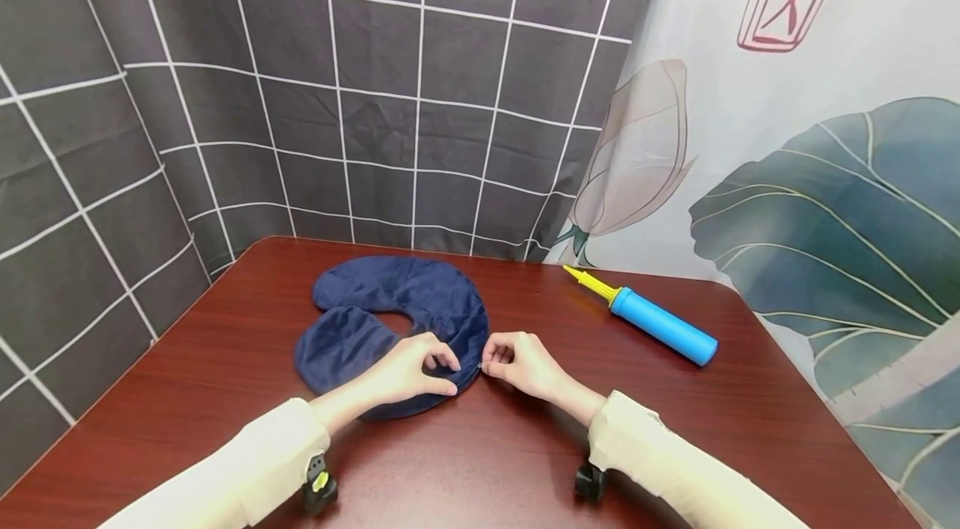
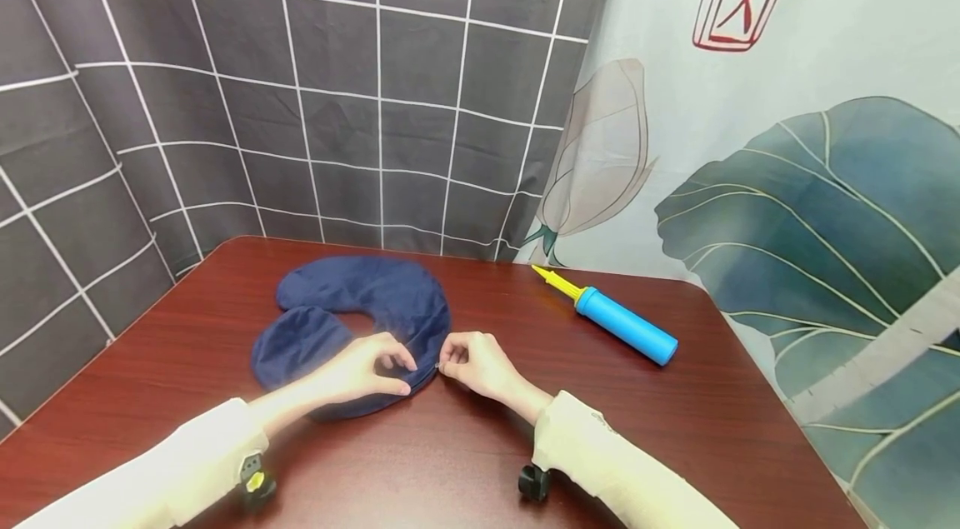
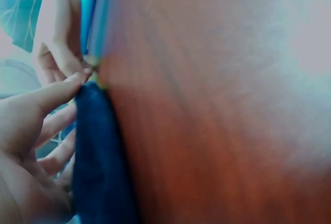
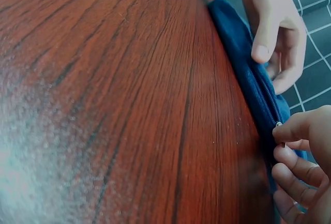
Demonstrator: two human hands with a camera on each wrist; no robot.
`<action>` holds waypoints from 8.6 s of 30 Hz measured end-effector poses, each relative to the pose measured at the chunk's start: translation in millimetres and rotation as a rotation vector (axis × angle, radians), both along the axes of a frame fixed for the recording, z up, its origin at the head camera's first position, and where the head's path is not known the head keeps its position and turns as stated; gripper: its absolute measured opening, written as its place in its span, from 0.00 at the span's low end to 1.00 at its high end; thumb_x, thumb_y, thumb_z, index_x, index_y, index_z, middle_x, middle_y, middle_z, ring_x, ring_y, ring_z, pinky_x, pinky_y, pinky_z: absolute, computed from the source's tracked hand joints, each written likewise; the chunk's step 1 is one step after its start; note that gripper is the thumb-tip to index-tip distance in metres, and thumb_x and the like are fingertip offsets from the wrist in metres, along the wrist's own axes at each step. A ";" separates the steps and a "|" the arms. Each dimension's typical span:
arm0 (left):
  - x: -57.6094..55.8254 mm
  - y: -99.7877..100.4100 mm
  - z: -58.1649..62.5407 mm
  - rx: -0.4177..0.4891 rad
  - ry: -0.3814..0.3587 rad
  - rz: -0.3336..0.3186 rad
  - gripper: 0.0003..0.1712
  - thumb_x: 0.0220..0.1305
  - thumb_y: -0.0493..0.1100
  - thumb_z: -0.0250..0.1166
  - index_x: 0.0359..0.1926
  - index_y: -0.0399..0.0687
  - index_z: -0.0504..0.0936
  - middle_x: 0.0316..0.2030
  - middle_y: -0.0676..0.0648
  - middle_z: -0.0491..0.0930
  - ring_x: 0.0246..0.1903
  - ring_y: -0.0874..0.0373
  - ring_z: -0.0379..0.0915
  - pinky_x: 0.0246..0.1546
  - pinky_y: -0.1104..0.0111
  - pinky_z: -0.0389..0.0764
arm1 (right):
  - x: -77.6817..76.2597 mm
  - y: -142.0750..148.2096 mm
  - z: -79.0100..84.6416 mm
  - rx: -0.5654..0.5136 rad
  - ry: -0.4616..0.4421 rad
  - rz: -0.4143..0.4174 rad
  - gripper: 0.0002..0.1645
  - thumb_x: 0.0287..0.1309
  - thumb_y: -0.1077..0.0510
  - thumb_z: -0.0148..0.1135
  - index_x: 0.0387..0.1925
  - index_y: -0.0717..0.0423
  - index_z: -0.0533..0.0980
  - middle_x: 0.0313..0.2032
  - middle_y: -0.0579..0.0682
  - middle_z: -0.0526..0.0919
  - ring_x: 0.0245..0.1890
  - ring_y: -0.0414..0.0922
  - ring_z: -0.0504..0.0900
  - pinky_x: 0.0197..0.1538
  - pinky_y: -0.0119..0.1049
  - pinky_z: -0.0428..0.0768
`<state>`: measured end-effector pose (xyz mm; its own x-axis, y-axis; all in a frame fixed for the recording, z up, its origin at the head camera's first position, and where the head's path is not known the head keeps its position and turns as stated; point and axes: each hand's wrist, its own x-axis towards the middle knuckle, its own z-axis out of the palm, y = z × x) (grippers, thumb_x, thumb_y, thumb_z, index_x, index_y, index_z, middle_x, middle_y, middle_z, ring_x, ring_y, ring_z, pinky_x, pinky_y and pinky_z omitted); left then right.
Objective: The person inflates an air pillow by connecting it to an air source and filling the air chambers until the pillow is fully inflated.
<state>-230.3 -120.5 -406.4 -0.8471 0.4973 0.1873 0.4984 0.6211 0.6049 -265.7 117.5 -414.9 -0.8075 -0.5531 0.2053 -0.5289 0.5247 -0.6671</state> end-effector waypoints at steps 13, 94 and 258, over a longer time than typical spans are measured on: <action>8.6 5.7 -8.3 0.032 0.091 0.064 0.09 0.48 0.44 0.78 0.32 0.53 0.87 0.32 0.53 0.81 0.34 0.60 0.75 0.38 0.74 0.74 | -1.1 2.6 0.6 0.002 0.025 0.026 0.07 0.53 0.63 0.69 0.25 0.51 0.79 0.21 0.46 0.81 0.21 0.32 0.73 0.27 0.26 0.75; 0.7 -30.6 -12.6 0.011 0.076 -0.393 0.07 0.51 0.48 0.76 0.32 0.56 0.88 0.32 0.58 0.82 0.38 0.72 0.69 0.44 0.76 0.71 | -64.4 32.0 3.3 0.070 0.084 -0.314 0.04 0.55 0.60 0.68 0.26 0.50 0.81 0.24 0.47 0.82 0.26 0.40 0.75 0.34 0.31 0.74; -8.2 -1.5 4.0 0.069 0.137 0.066 0.16 0.59 0.29 0.59 0.46 0.48 0.74 0.39 0.45 0.78 0.36 0.58 0.75 0.37 0.70 0.75 | -14.2 21.6 -7.8 -0.013 0.209 -0.089 0.07 0.54 0.63 0.70 0.35 0.48 0.85 0.35 0.45 0.83 0.38 0.42 0.79 0.46 0.34 0.79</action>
<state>-238.5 -121.9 -402.4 -0.8417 0.4236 0.3349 0.5386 0.6145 0.5764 -279.9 139.0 -422.7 -0.7921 -0.4776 0.3802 -0.6085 0.5677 -0.5545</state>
